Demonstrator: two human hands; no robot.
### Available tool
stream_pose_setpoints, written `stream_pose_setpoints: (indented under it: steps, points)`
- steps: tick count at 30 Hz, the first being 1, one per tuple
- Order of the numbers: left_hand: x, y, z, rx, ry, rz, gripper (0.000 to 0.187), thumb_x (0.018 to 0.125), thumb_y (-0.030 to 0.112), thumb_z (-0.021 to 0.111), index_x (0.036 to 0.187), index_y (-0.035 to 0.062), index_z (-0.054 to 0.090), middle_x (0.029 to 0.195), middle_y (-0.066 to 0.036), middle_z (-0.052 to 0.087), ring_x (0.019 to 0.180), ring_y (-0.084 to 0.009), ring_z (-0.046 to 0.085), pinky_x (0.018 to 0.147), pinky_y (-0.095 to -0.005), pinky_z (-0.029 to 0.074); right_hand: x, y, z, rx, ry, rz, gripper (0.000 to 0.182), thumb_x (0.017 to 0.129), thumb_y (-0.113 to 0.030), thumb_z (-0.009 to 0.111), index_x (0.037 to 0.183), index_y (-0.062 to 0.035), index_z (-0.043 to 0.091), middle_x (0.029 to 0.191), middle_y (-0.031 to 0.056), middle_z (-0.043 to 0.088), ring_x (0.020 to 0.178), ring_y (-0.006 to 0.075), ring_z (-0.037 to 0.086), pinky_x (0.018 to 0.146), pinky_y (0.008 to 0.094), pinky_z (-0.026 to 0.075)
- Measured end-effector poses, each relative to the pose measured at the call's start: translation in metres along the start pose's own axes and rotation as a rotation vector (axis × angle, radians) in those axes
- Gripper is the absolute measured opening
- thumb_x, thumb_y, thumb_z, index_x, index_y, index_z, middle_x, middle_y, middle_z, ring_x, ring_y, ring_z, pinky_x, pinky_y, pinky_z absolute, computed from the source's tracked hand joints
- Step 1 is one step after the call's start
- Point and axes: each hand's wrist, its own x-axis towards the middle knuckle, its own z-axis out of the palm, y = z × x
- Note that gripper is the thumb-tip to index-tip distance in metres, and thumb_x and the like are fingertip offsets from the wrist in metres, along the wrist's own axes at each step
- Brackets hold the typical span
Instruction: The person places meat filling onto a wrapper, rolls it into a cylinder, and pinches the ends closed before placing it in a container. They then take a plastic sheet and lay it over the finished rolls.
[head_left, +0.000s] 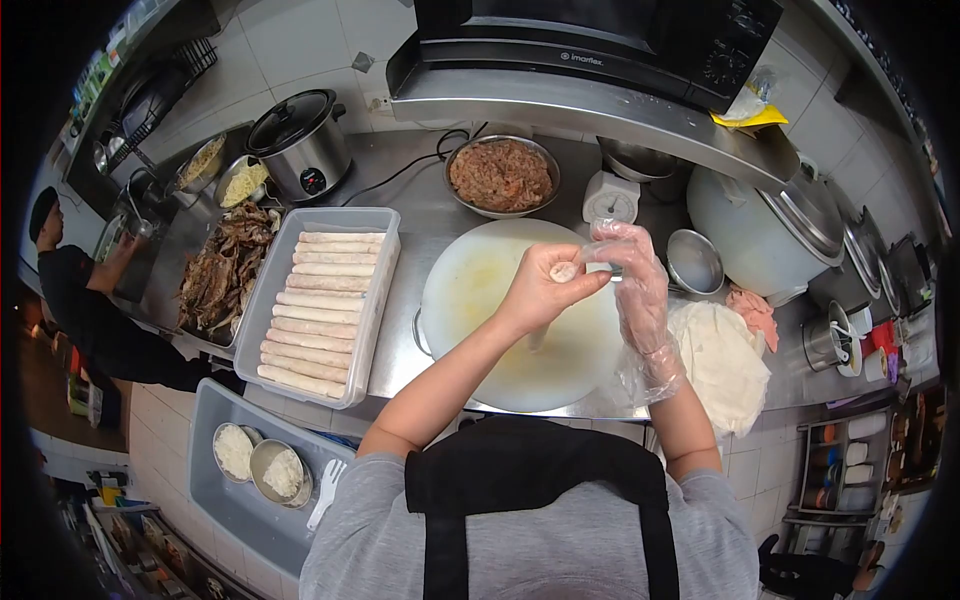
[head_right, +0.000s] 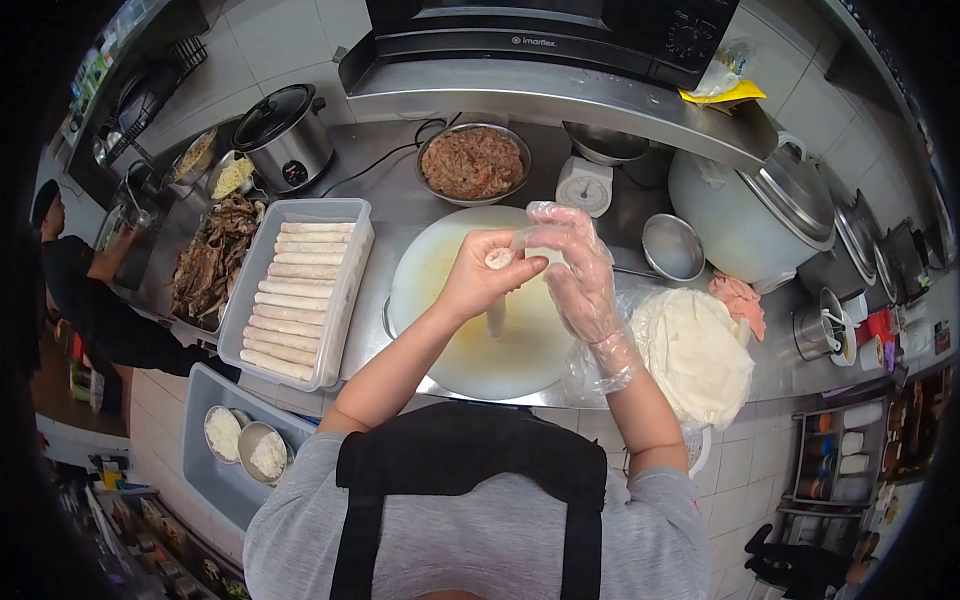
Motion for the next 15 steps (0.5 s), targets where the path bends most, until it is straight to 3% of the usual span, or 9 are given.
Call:
stream_pose_setpoints:
  steps: [1, 3, 6, 8, 9, 11, 13, 15]
  points:
    - [0.000, 0.001, -0.001, 0.017, -0.014, -0.016, 0.005, 0.073, 0.005, 0.066, 0.071, 0.0043, 0.062, 0.063, 0.005, 0.056, 0.060, -0.0018, 0.050, 0.052, -0.0199, 0.038, -0.003, 0.000, -0.002, 0.124, 0.063, 0.059, 0.039, 0.084, -0.043, 0.056, 0.089, -0.0048, 0.067, 0.112, 0.0162, 0.054, 0.107, 0.0346, 0.052, 0.092, 0.0456, 0.039]
    - [0.001, -0.005, -0.001, 0.025, -0.020, -0.011, 0.006, 0.072, 0.005, 0.067, 0.070, 0.0046, 0.061, 0.062, 0.005, 0.055, 0.059, -0.0018, 0.049, 0.051, -0.0205, 0.038, -0.004, 0.002, -0.003, 0.101, -0.003, 0.049, 0.044, 0.084, -0.047, 0.055, 0.093, -0.0058, 0.067, 0.113, 0.0163, 0.054, 0.107, 0.0348, 0.051, 0.095, 0.0454, 0.037]
    - [0.004, -0.007, 0.000, 0.022, -0.054, 0.009, 0.009, 0.072, 0.004, 0.066, 0.067, 0.0048, 0.060, 0.061, 0.005, 0.054, 0.058, -0.0020, 0.049, 0.051, -0.0211, 0.039, 0.004, 0.003, -0.008, -0.066, -0.096, -0.041, 0.043, 0.084, -0.047, 0.056, 0.095, -0.0069, 0.067, 0.114, 0.0161, 0.054, 0.109, 0.0341, 0.051, 0.095, 0.0441, 0.037]
    - [0.004, -0.006, 0.002, 0.007, -0.077, 0.016, 0.010, 0.072, 0.004, 0.066, 0.065, 0.0048, 0.059, 0.060, 0.005, 0.054, 0.057, -0.0022, 0.049, 0.052, -0.0211, 0.040, 0.013, 0.001, -0.012, -0.446, -0.280, -0.269, 0.044, 0.083, -0.049, 0.056, 0.095, -0.0081, 0.066, 0.114, 0.0155, 0.055, 0.108, 0.0336, 0.052, 0.094, 0.0431, 0.038]
    - [0.004, -0.002, 0.004, -0.008, -0.072, -0.004, 0.011, 0.072, 0.003, 0.065, 0.064, 0.0048, 0.058, 0.061, 0.004, 0.055, 0.058, -0.0025, 0.049, 0.054, -0.0210, 0.041, 0.015, 0.001, -0.013, -0.447, -0.277, -0.268, 0.044, 0.083, -0.049, 0.056, 0.095, -0.0081, 0.066, 0.114, 0.0155, 0.055, 0.108, 0.0336, 0.052, 0.094, 0.0431, 0.038]
    - [0.005, -0.003, 0.004, -0.020, -0.065, -0.022, 0.011, 0.071, 0.002, 0.064, 0.062, 0.0048, 0.057, 0.061, 0.004, 0.055, 0.058, -0.0028, 0.050, 0.055, -0.0209, 0.042, 0.016, 0.003, -0.016, -0.296, -0.183, -0.174, 0.045, 0.082, -0.051, 0.055, 0.093, -0.0085, 0.065, 0.114, 0.0149, 0.055, 0.106, 0.0333, 0.052, 0.093, 0.0431, 0.039]
    - [0.009, -0.006, 0.001, -0.005, -0.051, -0.031, 0.012, 0.070, 0.003, 0.065, 0.061, 0.0037, 0.057, 0.058, 0.006, 0.050, 0.057, -0.0017, 0.044, 0.049, -0.0220, 0.036, 0.018, -0.001, -0.017, -0.148, -0.167, -0.120, 0.046, 0.082, -0.052, 0.054, 0.092, -0.0084, 0.064, 0.113, 0.0146, 0.055, 0.105, 0.0335, 0.052, 0.092, 0.0433, 0.039]
    - [0.010, -0.005, 0.000, -0.004, -0.060, 0.004, 0.006, 0.071, 0.002, 0.064, 0.066, 0.0033, 0.060, 0.061, 0.005, 0.054, 0.059, -0.0026, 0.048, 0.054, -0.0216, 0.040, 0.020, -0.001, -0.016, 0.000, -0.151, -0.064, 0.048, 0.082, -0.054, 0.053, 0.091, -0.0083, 0.064, 0.113, 0.0144, 0.055, 0.104, 0.0337, 0.052, 0.092, 0.0435, 0.039]
